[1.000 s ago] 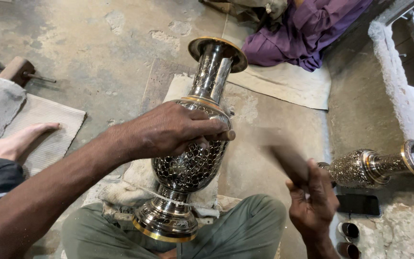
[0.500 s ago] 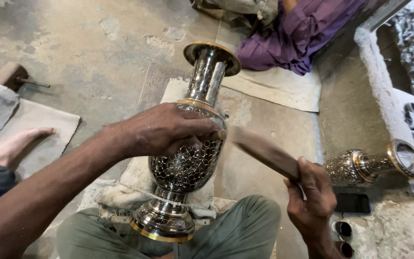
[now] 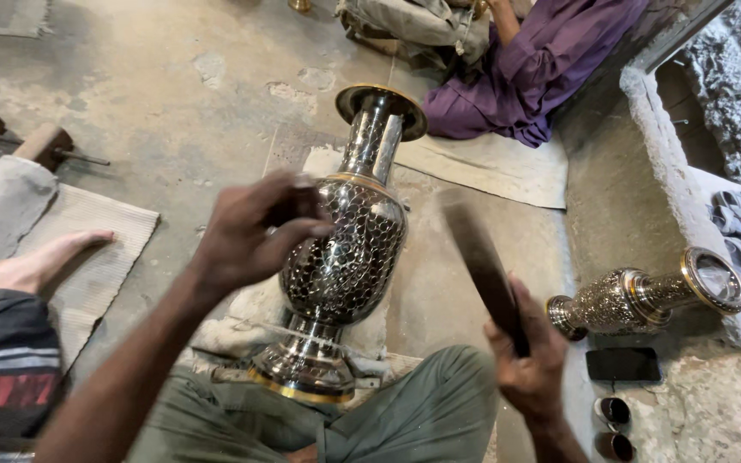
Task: The person sits cross-legged on the floor with an engraved brass vase held against their body. They hold a small punch against the vase surface with one hand and repeatedly strike it with a wooden mallet held in the other hand, working along the patterned surface.
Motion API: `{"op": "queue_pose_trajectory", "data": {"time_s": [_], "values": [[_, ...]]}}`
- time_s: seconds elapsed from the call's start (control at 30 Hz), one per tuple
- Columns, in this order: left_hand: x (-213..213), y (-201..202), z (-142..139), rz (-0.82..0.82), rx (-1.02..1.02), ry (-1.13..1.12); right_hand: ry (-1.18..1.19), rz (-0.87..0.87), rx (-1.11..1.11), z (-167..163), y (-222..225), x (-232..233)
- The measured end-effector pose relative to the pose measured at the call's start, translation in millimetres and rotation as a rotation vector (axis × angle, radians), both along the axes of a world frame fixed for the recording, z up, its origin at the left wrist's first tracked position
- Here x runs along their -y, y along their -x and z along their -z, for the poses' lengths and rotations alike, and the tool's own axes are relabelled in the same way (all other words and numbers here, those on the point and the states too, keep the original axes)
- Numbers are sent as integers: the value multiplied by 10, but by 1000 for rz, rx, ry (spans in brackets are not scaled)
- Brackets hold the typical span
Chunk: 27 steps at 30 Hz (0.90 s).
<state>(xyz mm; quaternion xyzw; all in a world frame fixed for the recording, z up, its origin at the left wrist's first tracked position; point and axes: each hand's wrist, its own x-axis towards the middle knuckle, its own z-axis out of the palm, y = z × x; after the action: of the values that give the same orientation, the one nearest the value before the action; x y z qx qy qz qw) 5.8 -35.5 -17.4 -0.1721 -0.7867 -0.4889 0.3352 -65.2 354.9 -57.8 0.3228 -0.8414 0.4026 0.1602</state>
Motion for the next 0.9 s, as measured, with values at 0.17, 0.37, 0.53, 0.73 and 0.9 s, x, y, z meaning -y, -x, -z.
{"op": "queue_pose_trajectory", "data": {"time_s": [0.17, 0.37, 0.53, 0.73, 0.9], "values": [[-483, -570, 514, -247, 257, -441, -50, -10, 44, 624, -358, 146], [-884, -741, 833, -120, 139, -871, 89, -485, 154, 698, -930, 658], [-859, -694, 928, -148, 75, -887, -70, -325, -134, 602, -1048, 909], [-930, -700, 979, -58, 90, -1002, -175, -247, -264, 558, -1105, 959], [-940, -691, 960, -109, 221, -966, -193, -232, -220, 472, -1146, 986]]}}
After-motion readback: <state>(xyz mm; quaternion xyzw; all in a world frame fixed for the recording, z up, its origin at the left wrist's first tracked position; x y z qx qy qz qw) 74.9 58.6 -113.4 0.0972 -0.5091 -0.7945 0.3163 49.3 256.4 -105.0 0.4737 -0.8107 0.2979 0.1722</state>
